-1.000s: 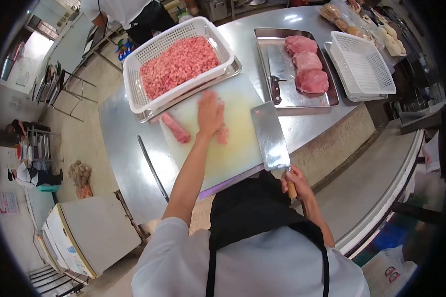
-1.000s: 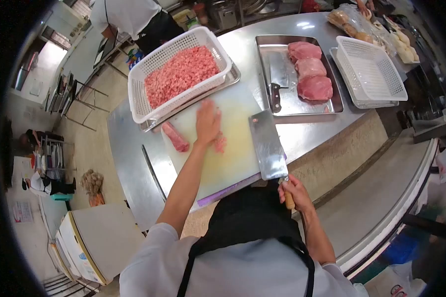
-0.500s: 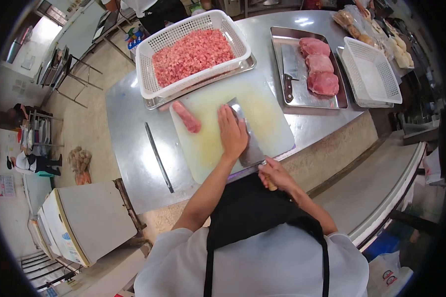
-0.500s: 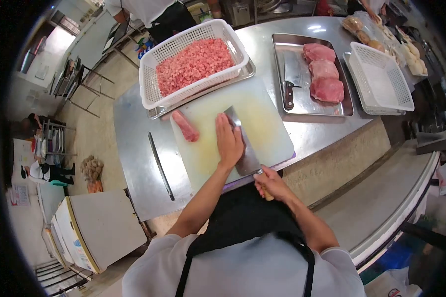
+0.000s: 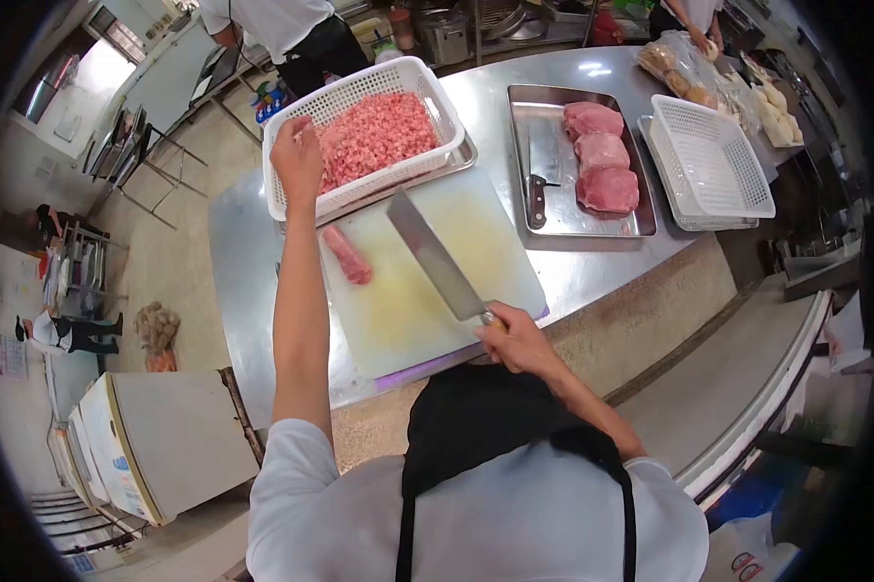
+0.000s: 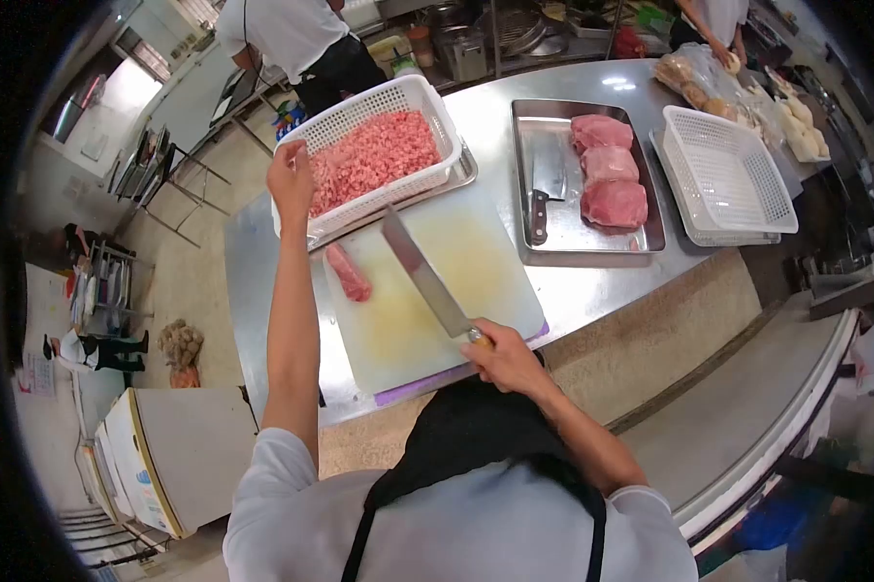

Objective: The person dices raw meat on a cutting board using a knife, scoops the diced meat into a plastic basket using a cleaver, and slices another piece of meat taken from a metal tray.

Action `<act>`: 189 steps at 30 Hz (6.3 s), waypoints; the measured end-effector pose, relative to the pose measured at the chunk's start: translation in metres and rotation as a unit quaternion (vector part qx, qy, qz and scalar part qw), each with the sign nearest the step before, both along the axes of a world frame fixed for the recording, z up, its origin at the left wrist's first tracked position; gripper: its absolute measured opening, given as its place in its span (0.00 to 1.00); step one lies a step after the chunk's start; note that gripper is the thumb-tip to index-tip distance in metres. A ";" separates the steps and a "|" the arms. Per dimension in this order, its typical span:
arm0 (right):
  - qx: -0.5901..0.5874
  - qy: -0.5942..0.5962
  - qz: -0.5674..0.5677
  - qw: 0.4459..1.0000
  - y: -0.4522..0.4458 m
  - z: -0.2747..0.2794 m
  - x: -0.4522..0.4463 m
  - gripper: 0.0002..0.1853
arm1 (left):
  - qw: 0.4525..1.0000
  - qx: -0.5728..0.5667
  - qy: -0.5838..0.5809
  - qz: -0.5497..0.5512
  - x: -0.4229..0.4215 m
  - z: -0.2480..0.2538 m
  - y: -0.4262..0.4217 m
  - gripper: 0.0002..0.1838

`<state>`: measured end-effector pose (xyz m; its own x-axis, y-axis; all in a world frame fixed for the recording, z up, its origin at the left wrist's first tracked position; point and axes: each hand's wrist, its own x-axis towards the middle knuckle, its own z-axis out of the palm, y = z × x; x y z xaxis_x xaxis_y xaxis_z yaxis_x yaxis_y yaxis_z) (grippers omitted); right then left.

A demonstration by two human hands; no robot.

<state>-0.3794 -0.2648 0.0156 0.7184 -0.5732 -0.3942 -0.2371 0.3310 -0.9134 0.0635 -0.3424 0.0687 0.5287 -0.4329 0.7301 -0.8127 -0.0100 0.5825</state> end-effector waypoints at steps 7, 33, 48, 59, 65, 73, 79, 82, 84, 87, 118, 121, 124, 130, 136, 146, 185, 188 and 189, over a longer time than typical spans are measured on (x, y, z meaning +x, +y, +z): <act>0.019 0.059 -0.050 0.997 -0.014 -0.030 -0.073 0.13 | 0.980 0.156 -0.110 -0.056 -0.067 -0.096 0.033 0.11; -0.162 0.052 0.149 0.974 -0.086 -0.044 -0.078 0.18 | 0.896 0.191 0.400 0.005 -0.104 -0.121 0.145 0.16; -0.169 0.166 0.205 0.950 -0.076 -0.012 -0.047 0.22 | 0.974 0.174 0.145 -0.030 -0.217 -0.136 0.150 0.16; -0.218 0.235 0.231 0.919 -0.063 0.064 -0.029 0.21 | 0.963 0.247 0.092 0.056 -0.226 -0.147 0.133 0.10; -0.236 0.228 0.255 0.910 -0.060 0.060 -0.015 0.21 | 0.962 0.257 0.074 0.051 -0.220 -0.152 0.131 0.18; -0.191 0.251 0.298 0.901 -0.072 0.063 0.008 0.17 | 0.960 0.229 0.159 0.010 -0.220 -0.155 0.129 0.18; -0.285 0.161 0.276 0.904 -0.067 0.022 0.055 0.18 | 0.961 0.224 0.160 -0.004 -0.217 -0.157 0.131 0.13; -0.327 0.162 0.261 0.893 -0.061 -0.007 0.078 0.18 | 0.963 0.215 0.164 0.006 -0.217 -0.159 0.130 0.11; -0.335 0.161 0.258 0.892 -0.060 -0.007 0.076 0.18 | 0.966 0.214 0.146 0.000 -0.215 -0.159 0.133 0.10; -0.296 0.223 0.290 0.883 -0.058 0.027 0.038 0.19 | 0.969 0.208 0.135 -0.008 -0.213 -0.161 0.132 0.09; -0.314 0.164 0.247 0.902 -0.053 0.011 0.085 0.19 | 0.963 0.178 0.197 -0.049 -0.208 -0.154 0.137 0.03; -0.261 0.258 0.285 0.886 -0.047 0.039 0.036 0.18 | 0.966 0.182 0.178 -0.045 -0.206 -0.158 0.137 0.04; -0.266 0.251 0.290 0.885 -0.048 0.002 0.039 0.19 | 0.971 0.147 0.183 -0.048 -0.207 -0.159 0.135 0.06; -0.270 0.217 0.233 0.909 -0.043 0.024 0.058 0.17 | 0.968 0.147 0.194 -0.063 -0.207 -0.157 0.142 0.06; -0.256 0.267 0.263 0.891 -0.033 0.048 0.044 0.18 | 0.965 0.175 0.185 -0.059 -0.205 -0.161 0.143 0.10; -0.435 0.071 0.134 0.888 -0.026 -0.045 0.092 0.18 | 0.966 0.165 0.184 -0.079 -0.200 -0.159 0.143 0.10; -0.279 0.274 0.273 0.879 -0.011 0.032 0.062 0.19 | 0.960 0.150 0.218 -0.091 -0.198 -0.164 0.152 0.08; -0.394 0.136 0.192 0.889 -0.011 -0.032 0.082 0.21 | 0.956 0.169 0.221 -0.092 -0.199 -0.164 0.157 0.08; -0.395 0.146 0.185 0.888 -0.009 -0.035 0.086 0.20 | 0.953 0.174 0.232 -0.086 -0.199 -0.164 0.158 0.07</act>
